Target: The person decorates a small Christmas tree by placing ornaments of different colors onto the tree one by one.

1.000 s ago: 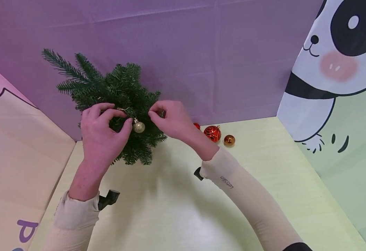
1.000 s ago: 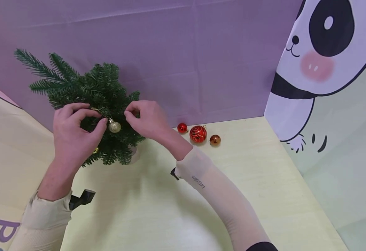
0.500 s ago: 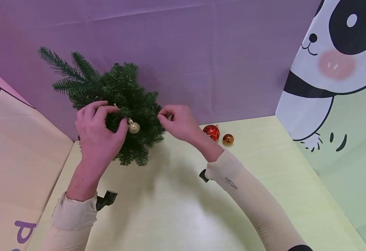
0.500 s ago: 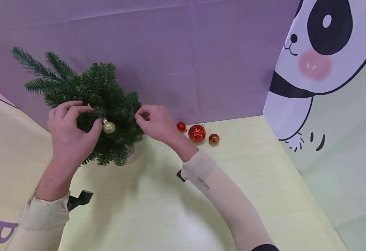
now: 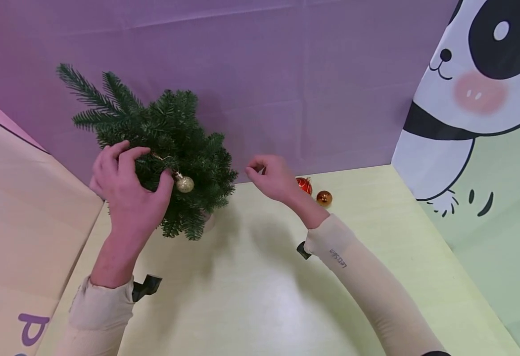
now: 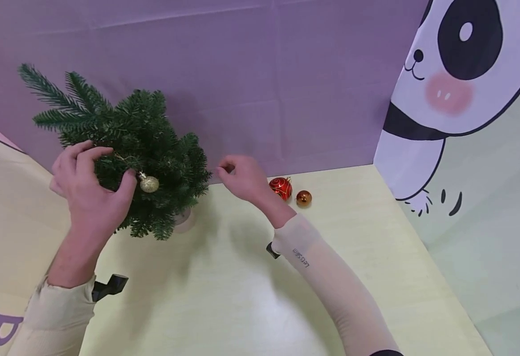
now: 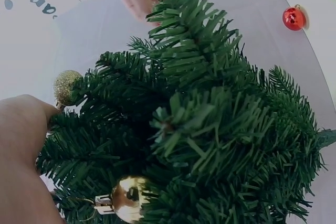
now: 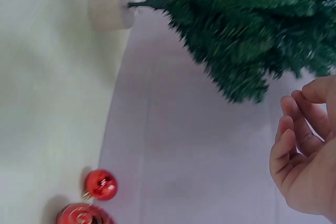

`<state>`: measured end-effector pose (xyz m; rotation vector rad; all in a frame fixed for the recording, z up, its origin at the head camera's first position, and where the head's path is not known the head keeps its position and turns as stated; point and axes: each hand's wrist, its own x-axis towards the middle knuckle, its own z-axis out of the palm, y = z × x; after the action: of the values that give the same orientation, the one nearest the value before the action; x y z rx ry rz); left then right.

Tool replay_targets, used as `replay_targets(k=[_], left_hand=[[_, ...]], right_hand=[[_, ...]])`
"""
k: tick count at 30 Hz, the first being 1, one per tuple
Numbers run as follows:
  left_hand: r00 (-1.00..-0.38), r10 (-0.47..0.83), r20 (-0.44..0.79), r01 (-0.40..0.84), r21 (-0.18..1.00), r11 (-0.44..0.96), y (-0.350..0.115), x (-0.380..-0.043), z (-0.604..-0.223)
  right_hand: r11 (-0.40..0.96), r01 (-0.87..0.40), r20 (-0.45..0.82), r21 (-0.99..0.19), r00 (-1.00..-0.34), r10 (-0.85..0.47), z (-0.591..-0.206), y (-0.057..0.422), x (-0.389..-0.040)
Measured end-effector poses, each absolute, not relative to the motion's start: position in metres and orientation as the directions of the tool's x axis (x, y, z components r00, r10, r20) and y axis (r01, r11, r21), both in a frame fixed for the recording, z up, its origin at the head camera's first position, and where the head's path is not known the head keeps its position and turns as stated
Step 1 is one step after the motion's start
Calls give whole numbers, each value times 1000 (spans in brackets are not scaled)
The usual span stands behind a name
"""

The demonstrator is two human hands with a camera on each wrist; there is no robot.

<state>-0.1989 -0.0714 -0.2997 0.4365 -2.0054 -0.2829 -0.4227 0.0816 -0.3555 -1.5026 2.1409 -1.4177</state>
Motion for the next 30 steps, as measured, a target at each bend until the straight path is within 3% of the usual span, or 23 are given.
replay_targets(k=[4, 14, 21, 30], left_hand=[[-404, -468, 786, -206, 420, 884, -71, -198, -299], [-458, -550, 698, -287, 470, 835, -73, -194, -306], [-467, -542, 698, -293, 457, 840, -72, -194, -306], [-486, -529, 696, -277, 452, 848, -72, -191, -306]], right_hand=[[76, -647, 345, -759, -498, -795, -366, 84, -435], [220, -606, 216, -765, -562, -798, -383, 105, -471], [338, -587, 121, -736, -605, -787, -388, 123, -501], [394, -613, 115, -685, -625, -772, -408, 139, -532]])
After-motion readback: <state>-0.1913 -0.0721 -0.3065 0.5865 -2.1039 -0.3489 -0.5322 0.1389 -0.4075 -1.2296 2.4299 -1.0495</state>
